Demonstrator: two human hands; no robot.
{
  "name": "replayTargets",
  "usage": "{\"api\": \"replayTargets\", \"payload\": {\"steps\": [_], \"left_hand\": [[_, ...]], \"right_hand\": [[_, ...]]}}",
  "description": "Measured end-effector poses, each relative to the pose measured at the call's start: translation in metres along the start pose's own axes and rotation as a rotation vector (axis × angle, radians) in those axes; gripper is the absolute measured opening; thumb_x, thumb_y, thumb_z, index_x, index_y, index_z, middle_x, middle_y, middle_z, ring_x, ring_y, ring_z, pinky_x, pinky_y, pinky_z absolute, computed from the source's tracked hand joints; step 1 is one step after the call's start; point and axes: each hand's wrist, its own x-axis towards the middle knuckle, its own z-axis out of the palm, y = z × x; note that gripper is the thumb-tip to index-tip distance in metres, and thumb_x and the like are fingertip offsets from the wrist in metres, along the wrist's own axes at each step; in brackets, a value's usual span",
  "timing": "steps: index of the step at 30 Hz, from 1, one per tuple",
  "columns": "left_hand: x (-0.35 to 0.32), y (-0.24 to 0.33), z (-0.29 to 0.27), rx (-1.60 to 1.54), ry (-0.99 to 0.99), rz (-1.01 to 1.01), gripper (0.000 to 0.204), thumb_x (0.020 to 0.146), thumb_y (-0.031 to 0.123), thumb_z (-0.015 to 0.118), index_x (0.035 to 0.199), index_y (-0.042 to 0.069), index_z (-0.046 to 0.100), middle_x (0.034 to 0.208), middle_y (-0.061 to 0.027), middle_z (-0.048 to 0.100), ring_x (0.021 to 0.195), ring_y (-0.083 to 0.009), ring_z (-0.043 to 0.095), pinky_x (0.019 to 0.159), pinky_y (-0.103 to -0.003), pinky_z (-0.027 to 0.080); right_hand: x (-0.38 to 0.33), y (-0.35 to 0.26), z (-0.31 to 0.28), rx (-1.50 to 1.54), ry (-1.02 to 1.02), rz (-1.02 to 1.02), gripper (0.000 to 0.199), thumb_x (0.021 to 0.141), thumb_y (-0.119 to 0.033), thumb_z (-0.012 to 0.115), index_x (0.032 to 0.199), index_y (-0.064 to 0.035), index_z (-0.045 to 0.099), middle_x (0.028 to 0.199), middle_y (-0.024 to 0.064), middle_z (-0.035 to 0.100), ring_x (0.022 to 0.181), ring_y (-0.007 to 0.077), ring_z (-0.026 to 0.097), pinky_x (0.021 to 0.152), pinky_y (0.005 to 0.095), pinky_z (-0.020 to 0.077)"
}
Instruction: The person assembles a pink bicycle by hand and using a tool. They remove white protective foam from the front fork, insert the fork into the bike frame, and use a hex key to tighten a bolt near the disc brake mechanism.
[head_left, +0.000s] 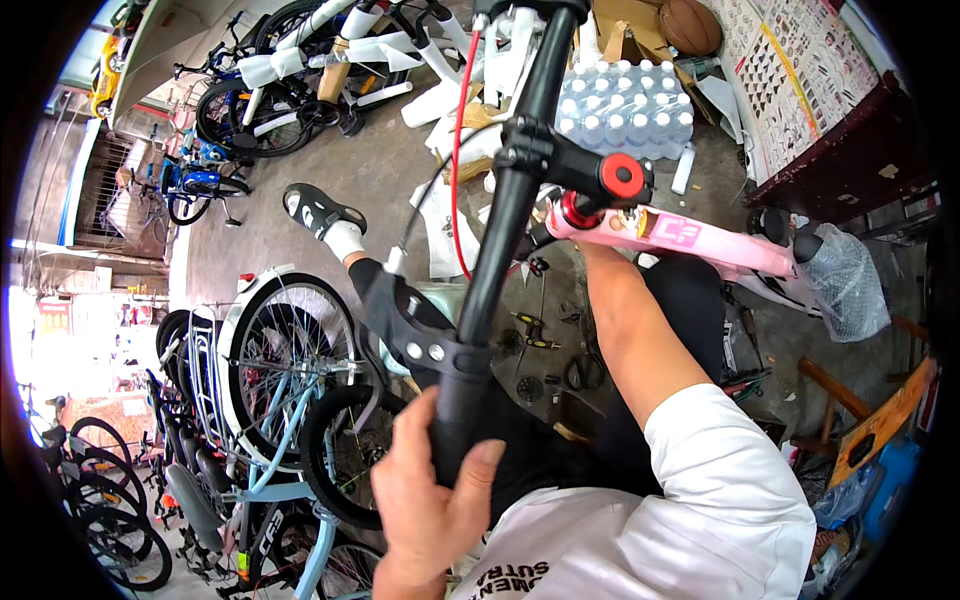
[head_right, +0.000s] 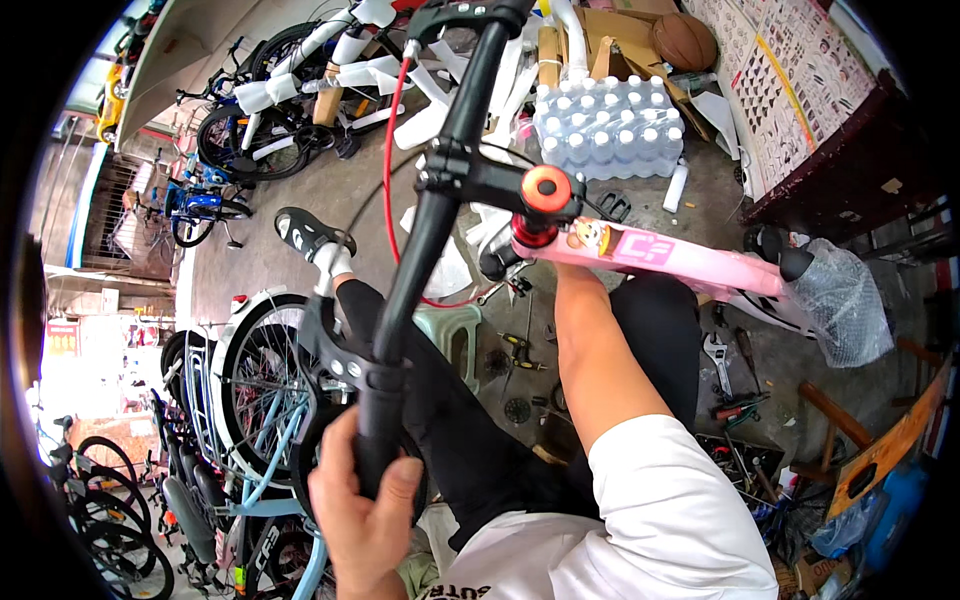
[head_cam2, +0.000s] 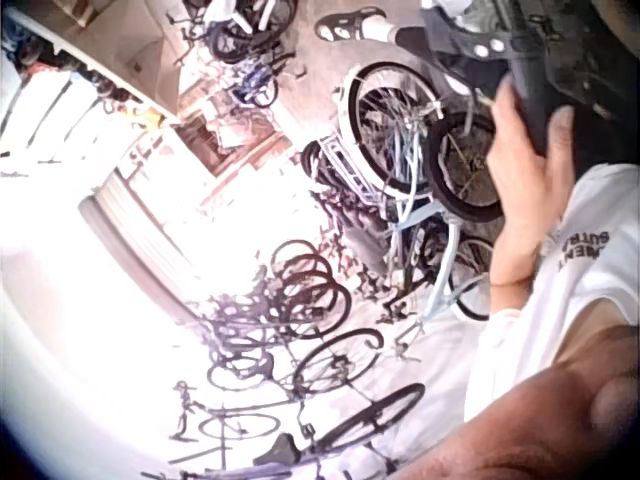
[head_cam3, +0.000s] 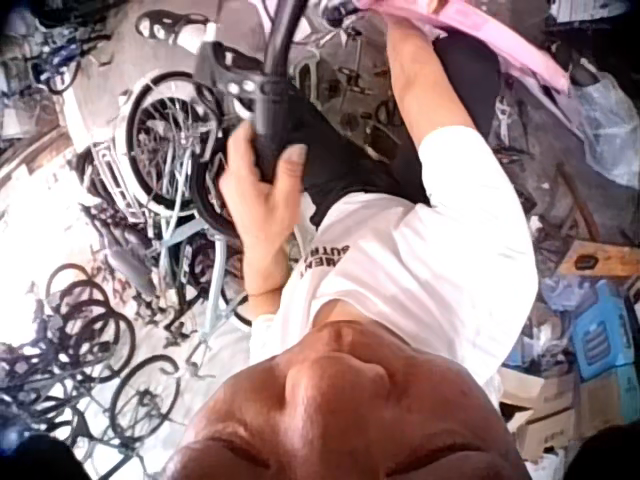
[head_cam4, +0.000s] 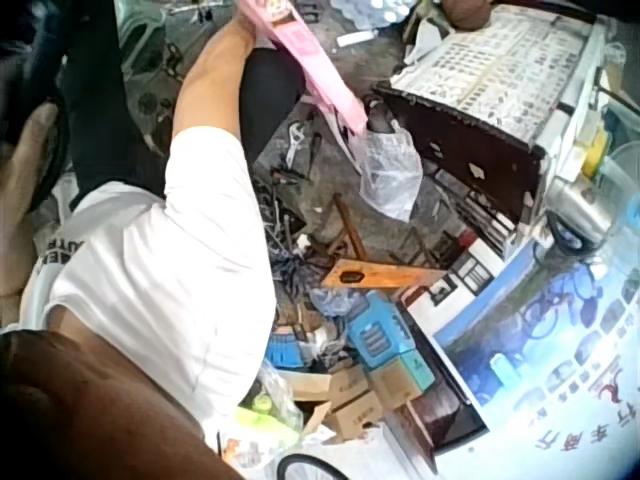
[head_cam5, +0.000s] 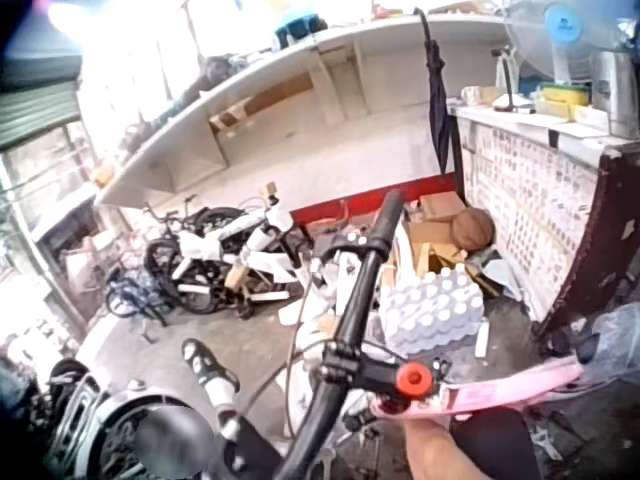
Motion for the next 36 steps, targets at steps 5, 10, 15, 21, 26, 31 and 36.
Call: {"api": "replayTargets", "payload": {"steps": [5,10,15,21,26,31,36], "left_hand": [[0.016,-0.022,0.035,-0.192,-0.147,-0.177,0.053,0.087,0.014,0.073,0.128,-0.006,0.047,0.080,-0.0127,0.065,0.064,-0.0188,0.063,0.062,-0.029,0.051],[0.036,-0.025,0.063,-0.355,-0.170,0.026,0.059,0.091,0.013,0.066,0.135,-0.012,0.037,0.082,-0.0108,0.063,0.061,-0.0129,0.058,0.060,-0.025,0.047],[0.025,-0.018,0.064,-0.693,-0.206,-0.253,0.060,0.096,0.012,0.057,0.145,-0.004,0.026,0.089,-0.0141,0.060,0.056,-0.0088,0.051,0.052,-0.022,0.042],[0.023,-0.017,0.069,-0.774,-0.207,-0.235,0.057,0.098,0.018,0.056,0.140,-0.010,0.030,0.086,-0.0133,0.059,0.055,-0.0091,0.053,0.049,-0.021,0.043],[-0.013,-0.039,0.084,-0.850,-0.118,-0.241,0.062,0.097,0.023,0.061,0.141,-0.006,0.029,0.090,-0.0168,0.058,0.051,-0.0112,0.052,0.046,-0.023,0.043],[-0.051,-0.056,0.098,-0.901,-0.095,-0.196,0.060,0.098,0.023,0.061,0.141,-0.005,0.029,0.092,-0.0157,0.057,0.054,-0.0111,0.052,0.049,-0.022,0.043],[-0.077,-0.072,0.104,-0.924,-0.080,-0.189,0.060,0.097,0.022,0.062,0.140,-0.005,0.030,0.092,-0.0147,0.057,0.055,-0.0106,0.052,0.050,-0.021,0.043]], "right_hand": [[-0.003,0.049,0.004,-0.201,-0.099,0.002,0.053,0.081,-0.033,0.072,0.126,-0.0074,0.059,0.127,0.0148,0.061,0.117,0.0292,0.056,0.099,0.0405,0.0438],[0.003,0.074,0.020,-0.262,-0.076,-0.079,0.051,0.083,-0.036,0.067,0.126,-0.0085,0.059,0.128,0.0162,0.061,0.119,0.0322,0.055,0.101,0.0421,0.0426],[-0.024,0.074,0.044,-0.257,0.062,-0.194,0.050,0.086,-0.039,0.062,0.126,-0.0096,0.060,0.128,0.0175,0.060,0.122,0.0352,0.053,0.103,0.0437,0.0414],[-0.059,0.076,0.037,-0.101,-0.065,-0.203,0.049,0.089,-0.043,0.056,0.127,-0.0110,0.060,0.130,0.0192,0.060,0.124,0.0388,0.052,0.105,0.0456,0.0400],[-0.104,0.014,0.006,0.041,-0.320,0.504,0.029,0.089,-0.023,0.058,0.111,-0.0065,0.064,0.104,0.0191,0.069,0.101,0.0364,0.066,0.089,0.0425,0.0500],[-0.158,0.023,-0.033,0.791,-0.323,0.464,0.027,0.085,0.000,0.052,0.111,-0.0046,0.058,0.099,0.0073,0.066,0.094,0.0180,0.062,0.085,0.0319,0.0474],[-0.176,-0.025,-0.067,1.145,-0.300,0.396,0.050,0.082,-0.007,0.059,0.130,-0.0076,0.047,0.122,0.0036,0.056,0.113,0.0138,0.051,0.099,0.0298,0.0379]]}}
